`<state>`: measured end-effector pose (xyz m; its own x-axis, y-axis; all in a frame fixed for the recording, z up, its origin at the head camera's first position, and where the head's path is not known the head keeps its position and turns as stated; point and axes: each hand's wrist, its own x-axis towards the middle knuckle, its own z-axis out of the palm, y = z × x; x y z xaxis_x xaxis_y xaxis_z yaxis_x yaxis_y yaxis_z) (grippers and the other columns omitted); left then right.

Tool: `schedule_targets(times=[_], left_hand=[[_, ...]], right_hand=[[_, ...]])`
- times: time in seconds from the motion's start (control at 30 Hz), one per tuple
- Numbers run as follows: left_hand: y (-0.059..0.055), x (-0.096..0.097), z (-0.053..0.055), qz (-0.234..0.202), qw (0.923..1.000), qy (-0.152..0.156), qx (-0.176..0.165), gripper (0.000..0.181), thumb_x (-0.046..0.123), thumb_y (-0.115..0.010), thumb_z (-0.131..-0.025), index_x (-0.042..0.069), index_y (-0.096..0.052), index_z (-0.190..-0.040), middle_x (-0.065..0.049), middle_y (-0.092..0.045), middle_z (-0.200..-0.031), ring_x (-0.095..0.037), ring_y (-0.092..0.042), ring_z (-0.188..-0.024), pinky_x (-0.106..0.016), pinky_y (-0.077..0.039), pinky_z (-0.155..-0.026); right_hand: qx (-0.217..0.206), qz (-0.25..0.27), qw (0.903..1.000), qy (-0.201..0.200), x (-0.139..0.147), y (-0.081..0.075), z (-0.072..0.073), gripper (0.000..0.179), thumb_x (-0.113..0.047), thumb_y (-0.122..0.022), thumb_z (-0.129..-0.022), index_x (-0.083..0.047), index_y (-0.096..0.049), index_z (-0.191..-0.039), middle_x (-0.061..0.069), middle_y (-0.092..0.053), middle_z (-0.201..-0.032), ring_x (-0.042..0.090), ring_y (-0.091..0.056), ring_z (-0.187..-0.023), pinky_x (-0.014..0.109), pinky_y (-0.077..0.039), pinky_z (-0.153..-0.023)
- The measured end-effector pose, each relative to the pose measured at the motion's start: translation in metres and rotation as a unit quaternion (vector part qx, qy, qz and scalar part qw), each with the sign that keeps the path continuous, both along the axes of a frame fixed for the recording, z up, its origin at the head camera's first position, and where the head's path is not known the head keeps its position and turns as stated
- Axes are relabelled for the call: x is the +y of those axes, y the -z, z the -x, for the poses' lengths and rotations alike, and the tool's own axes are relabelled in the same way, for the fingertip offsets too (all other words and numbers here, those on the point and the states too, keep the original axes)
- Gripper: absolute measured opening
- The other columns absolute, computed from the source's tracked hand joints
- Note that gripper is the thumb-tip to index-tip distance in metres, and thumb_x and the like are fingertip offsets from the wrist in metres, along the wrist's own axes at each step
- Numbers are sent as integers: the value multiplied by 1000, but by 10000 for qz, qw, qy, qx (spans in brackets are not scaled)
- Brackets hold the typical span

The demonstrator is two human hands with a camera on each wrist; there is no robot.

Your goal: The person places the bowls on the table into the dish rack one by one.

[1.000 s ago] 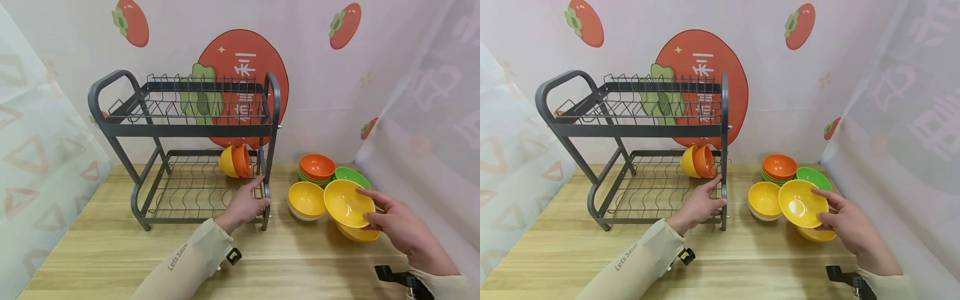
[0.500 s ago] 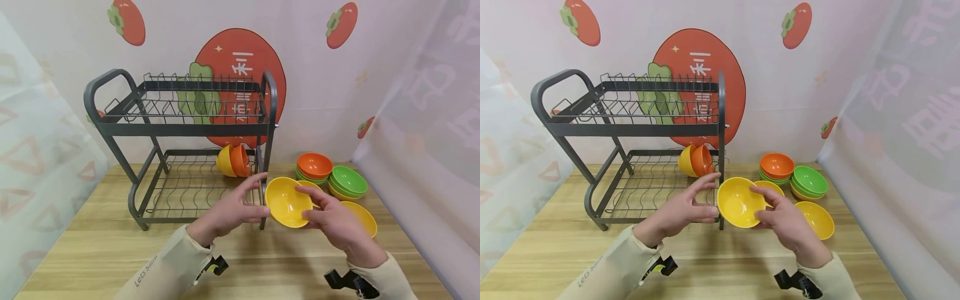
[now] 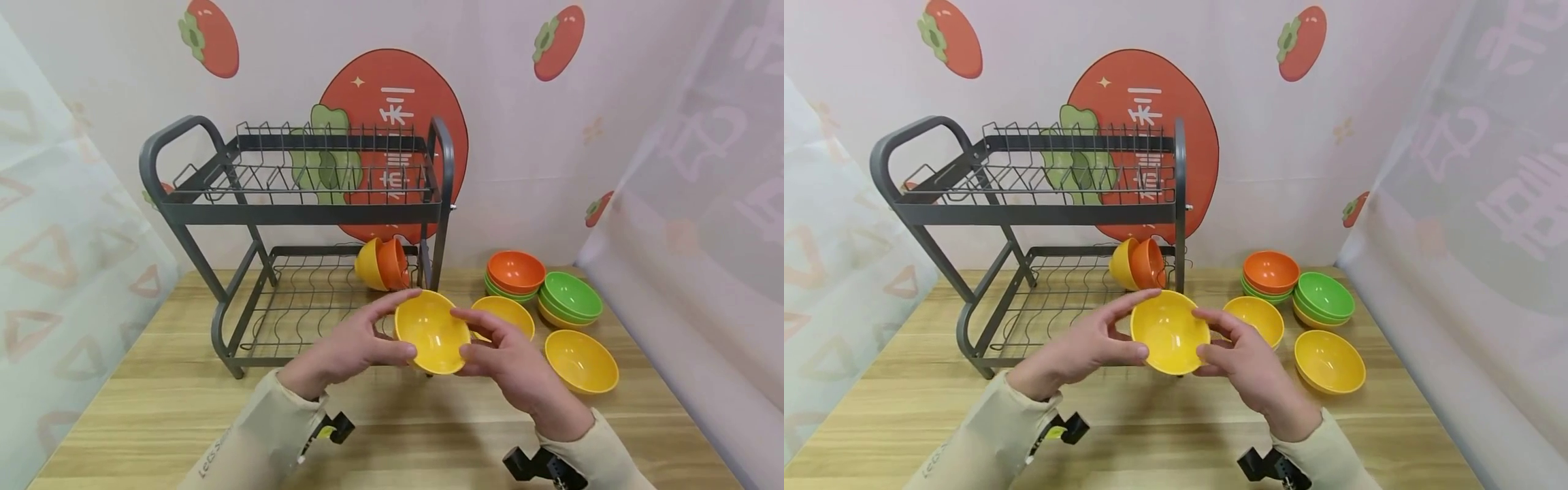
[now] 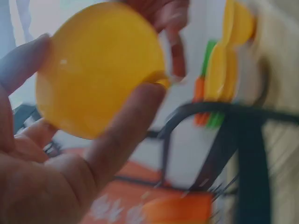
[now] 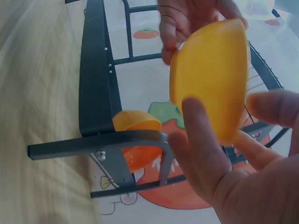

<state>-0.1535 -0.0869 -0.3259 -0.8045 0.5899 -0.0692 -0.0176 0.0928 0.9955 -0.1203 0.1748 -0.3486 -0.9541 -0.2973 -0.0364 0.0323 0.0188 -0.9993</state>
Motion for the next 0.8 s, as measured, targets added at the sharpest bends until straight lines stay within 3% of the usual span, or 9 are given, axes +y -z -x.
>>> schedule_targets(times=[0.1,0.17,0.27,0.4,0.5,0.63,0.8], left_hand=[[-12,-18,2,761,9949,-551,373,75,24,-85,-81,45,-49,-143,-9,-41,-146,-29,-69,-89,-43,-55,-83],[-21,-32,4,1325,9846,-940,643,75,30,-86,-79,49,-48,-141,-7,-40,-148,-25,-70,-85,-44,-53,-84],[-34,-51,8,2077,9642,-1311,999,76,38,-84,-80,49,-44,-144,-6,-40,-150,-23,-69,-83,-45,-49,-84],[-46,-71,17,2918,9303,-1629,1514,80,46,-80,-83,41,-39,-151,-11,-41,-150,-29,-60,-102,-51,-44,-88],[-50,-79,26,3335,9102,-1778,1693,84,47,-78,-84,35,-35,-155,-16,-38,-151,-36,-49,-115,-58,-41,-94],[-46,-82,44,3577,9014,-1803,1643,86,44,-78,-85,30,-33,-157,-18,-41,-149,-37,-49,-116,-59,-42,-95],[-36,-86,68,3690,8945,-1827,1741,85,38,-78,-86,27,-33,-157,-18,-42,-149,-38,-47,-120,-58,-41,-97]], right_hand=[[509,-511,9968,339,-6,4,3,58,-8,-65,-96,-12,-44,-150,16,-43,-147,35,-59,-116,43,-54,-87],[844,-1096,9885,611,-10,7,6,64,-12,-67,-95,-23,-40,-152,11,-45,-148,32,-57,-121,43,-53,-90],[1121,-1779,9742,825,-20,12,13,78,-15,-72,-92,-38,-31,-155,5,-42,-151,32,-54,-126,43,-50,-95],[1213,-1755,9731,874,-36,21,23,91,-11,-74,-90,-39,-20,-158,5,-36,-156,36,-52,-126,46,-50,-95],[1241,-1699,9712,1119,-46,25,30,89,-6,-71,-91,-37,-21,-159,4,-38,-155,33,-61,-115,41,-56,-84],[1361,-1909,9601,1523,-53,29,35,82,0,-66,-92,-31,-28,-158,4,-46,-149,26,-71,-90,34,-55,-59],[1516,-2199,9489,1677,-55,30,39,79,1,-66,-91,-25,-32,-157,7,-51,-146,25,-72,-77,34,-51,-49]])
